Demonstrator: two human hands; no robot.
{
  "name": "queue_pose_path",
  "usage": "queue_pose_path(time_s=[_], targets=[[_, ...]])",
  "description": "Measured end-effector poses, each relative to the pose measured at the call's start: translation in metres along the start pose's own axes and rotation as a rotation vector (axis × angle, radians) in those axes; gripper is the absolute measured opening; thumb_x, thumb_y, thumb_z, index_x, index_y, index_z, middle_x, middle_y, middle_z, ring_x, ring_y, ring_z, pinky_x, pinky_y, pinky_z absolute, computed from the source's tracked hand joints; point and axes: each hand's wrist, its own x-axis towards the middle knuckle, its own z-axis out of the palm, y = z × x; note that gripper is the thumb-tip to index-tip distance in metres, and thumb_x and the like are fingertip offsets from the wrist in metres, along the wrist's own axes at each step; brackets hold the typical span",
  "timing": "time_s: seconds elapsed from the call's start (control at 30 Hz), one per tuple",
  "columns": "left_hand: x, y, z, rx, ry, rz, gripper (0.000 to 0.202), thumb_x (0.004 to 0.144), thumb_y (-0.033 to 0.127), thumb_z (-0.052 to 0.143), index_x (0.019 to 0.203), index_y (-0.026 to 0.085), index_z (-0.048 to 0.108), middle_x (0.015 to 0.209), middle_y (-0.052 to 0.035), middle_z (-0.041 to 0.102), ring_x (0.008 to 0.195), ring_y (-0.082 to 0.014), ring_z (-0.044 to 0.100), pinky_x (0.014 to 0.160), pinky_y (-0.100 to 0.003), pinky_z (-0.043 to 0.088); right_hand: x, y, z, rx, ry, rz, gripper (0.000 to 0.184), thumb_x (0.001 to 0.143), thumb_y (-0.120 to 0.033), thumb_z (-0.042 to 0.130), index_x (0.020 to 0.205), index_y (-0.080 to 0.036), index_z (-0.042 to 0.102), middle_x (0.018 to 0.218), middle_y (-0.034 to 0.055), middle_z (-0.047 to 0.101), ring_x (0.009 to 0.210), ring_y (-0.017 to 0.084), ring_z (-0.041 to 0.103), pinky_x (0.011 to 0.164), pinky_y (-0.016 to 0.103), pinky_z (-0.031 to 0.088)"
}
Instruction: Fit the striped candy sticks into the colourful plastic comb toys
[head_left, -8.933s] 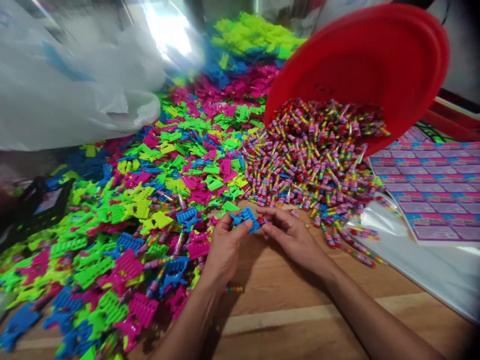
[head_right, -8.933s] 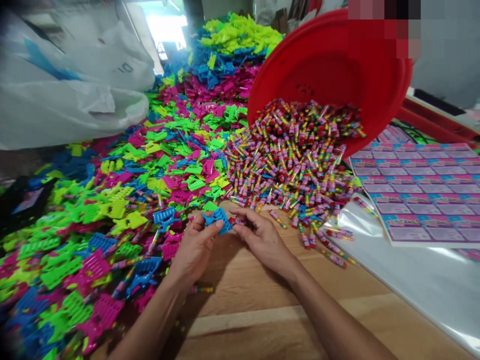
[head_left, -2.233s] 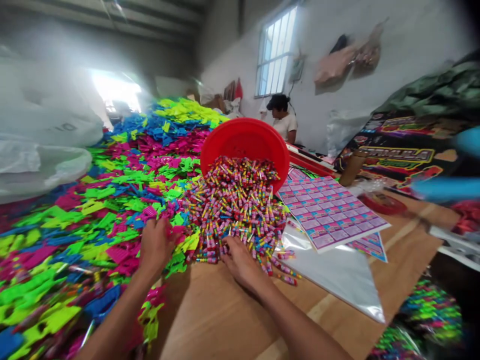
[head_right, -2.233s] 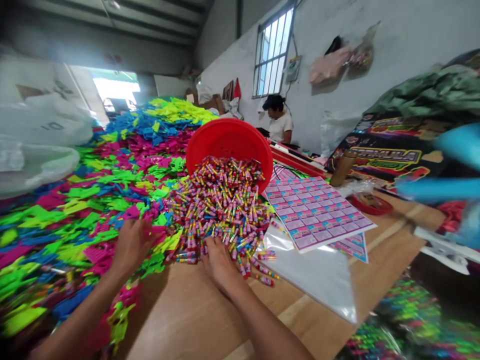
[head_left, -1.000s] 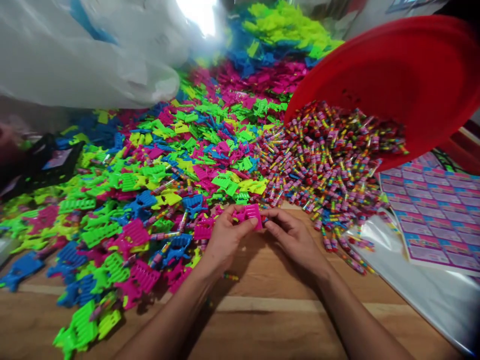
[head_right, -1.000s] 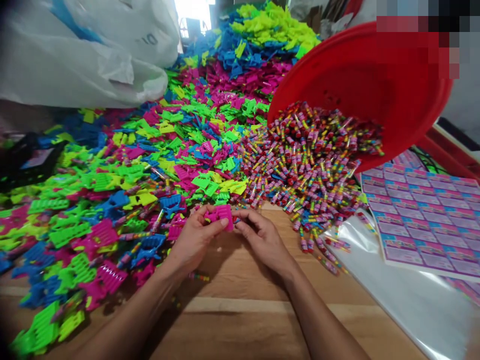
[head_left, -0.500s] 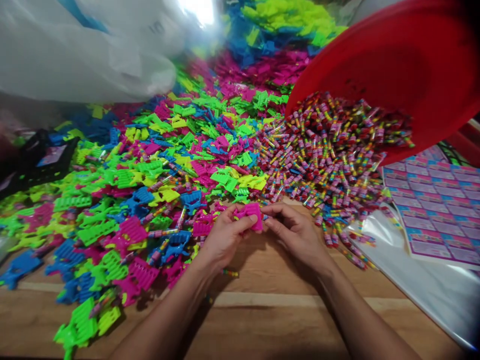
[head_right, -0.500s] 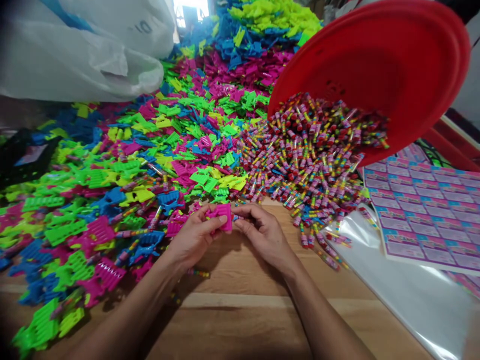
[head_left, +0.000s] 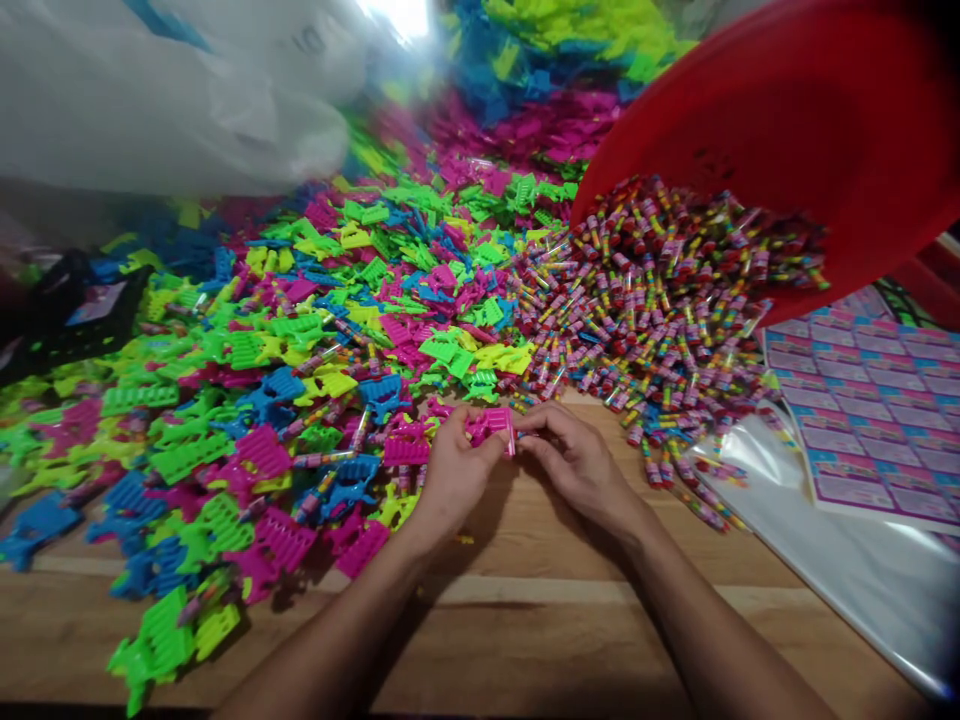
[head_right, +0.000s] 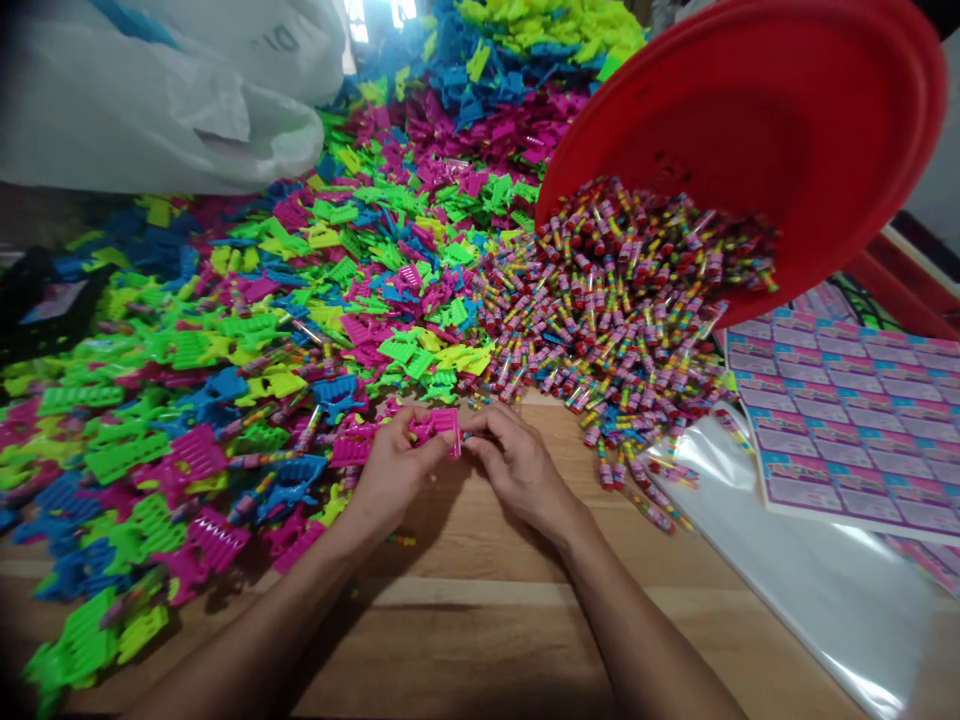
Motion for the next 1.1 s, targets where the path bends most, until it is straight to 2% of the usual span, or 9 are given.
queue_pose_path(time_s=[0.2, 0.37, 0.5, 0.7, 0.83, 1.0, 1.1], targets=[[0.003, -0.001, -0.003, -0.122, -0.057, -0.077, 0.034, 0.075, 0.038, 0.078, 0.093, 0.018, 0.057, 0.067, 0.0028, 0.065, 0.049, -0.0079, 0.045, 0.047, -0.019, 0.031, -0.001, -0.004, -0.003, 0.039, -0.015, 0.045, 0.020, 0.100, -0.029, 0.054, 0.115, -0.024, 0.067, 0.107, 0.0064, 0.067, 0.100, 0.023, 0.062, 0.088, 0.036, 0.048], [0.003, 0.002, -0.003, -0.207, -0.101, -0.068, 0.034, 0.075, 0.041, 0.079, 0.088, 0.017, 0.058, 0.069, 0.0007, 0.066, 0.061, -0.0107, 0.056, 0.057, -0.020, 0.039, -0.002, -0.006, -0.006, 0.072, -0.012, 0.084, 0.024, 0.100, -0.034, 0.054, 0.117, -0.025, 0.068, 0.107, 0.0068, 0.067, 0.100, 0.023, 0.062, 0.087, 0.036, 0.050], [0.002, 0.005, -0.002, -0.219, -0.096, -0.095, 0.036, 0.074, 0.043, 0.081, 0.086, 0.017, 0.058, 0.067, 0.0008, 0.066, 0.060, -0.0106, 0.056, 0.057, -0.021, 0.040, -0.002, -0.009, -0.007, 0.126, -0.021, 0.118, 0.025, 0.099, -0.034, 0.057, 0.119, -0.026, 0.068, 0.109, 0.0069, 0.068, 0.101, 0.023, 0.063, 0.087, 0.036, 0.051], [0.001, 0.008, -0.002, -0.247, -0.086, -0.095, 0.036, 0.071, 0.043, 0.082, 0.083, 0.017, 0.060, 0.068, 0.0010, 0.065, 0.060, -0.0107, 0.057, 0.056, -0.021, 0.041, -0.002, -0.011, -0.007, 0.183, -0.012, 0.133, 0.025, 0.097, -0.034, 0.061, 0.119, -0.025, 0.069, 0.110, 0.0073, 0.069, 0.103, 0.024, 0.064, 0.086, 0.035, 0.052], [0.000, 0.013, -0.001, -0.284, -0.120, -0.125, 0.035, 0.073, 0.041, 0.081, 0.085, 0.016, 0.059, 0.070, -0.0007, 0.067, 0.061, -0.0118, 0.061, 0.053, -0.020, 0.042, -0.002, -0.012, -0.007, 0.206, -0.007, 0.153, 0.026, 0.096, -0.036, 0.062, 0.118, -0.024, 0.069, 0.107, 0.0066, 0.070, 0.098, 0.023, 0.065, 0.082, 0.033, 0.051], [-0.001, 0.013, -0.003, -0.215, -0.157, -0.146, 0.041, 0.077, 0.046, 0.077, 0.099, 0.019, 0.057, 0.073, 0.0009, 0.069, 0.047, -0.0095, 0.059, 0.041, -0.018, 0.031, 0.000, -0.015, -0.007, 0.222, 0.031, 0.154, 0.024, 0.095, -0.037, 0.064, 0.112, -0.022, 0.070, 0.106, 0.0066, 0.071, 0.098, 0.023, 0.065, 0.085, 0.035, 0.051], [-0.001, 0.011, -0.004, -0.171, -0.148, -0.101, 0.039, 0.076, 0.045, 0.079, 0.098, 0.018, 0.061, 0.074, 0.0016, 0.069, 0.052, -0.0084, 0.060, 0.047, -0.018, 0.037, 0.000, -0.016, -0.006, 0.202, 0.046, 0.155, 0.024, 0.094, -0.040, 0.065, 0.108, -0.021, 0.070, 0.104, 0.0068, 0.071, 0.097, 0.023, 0.065, 0.083, 0.035, 0.051]])
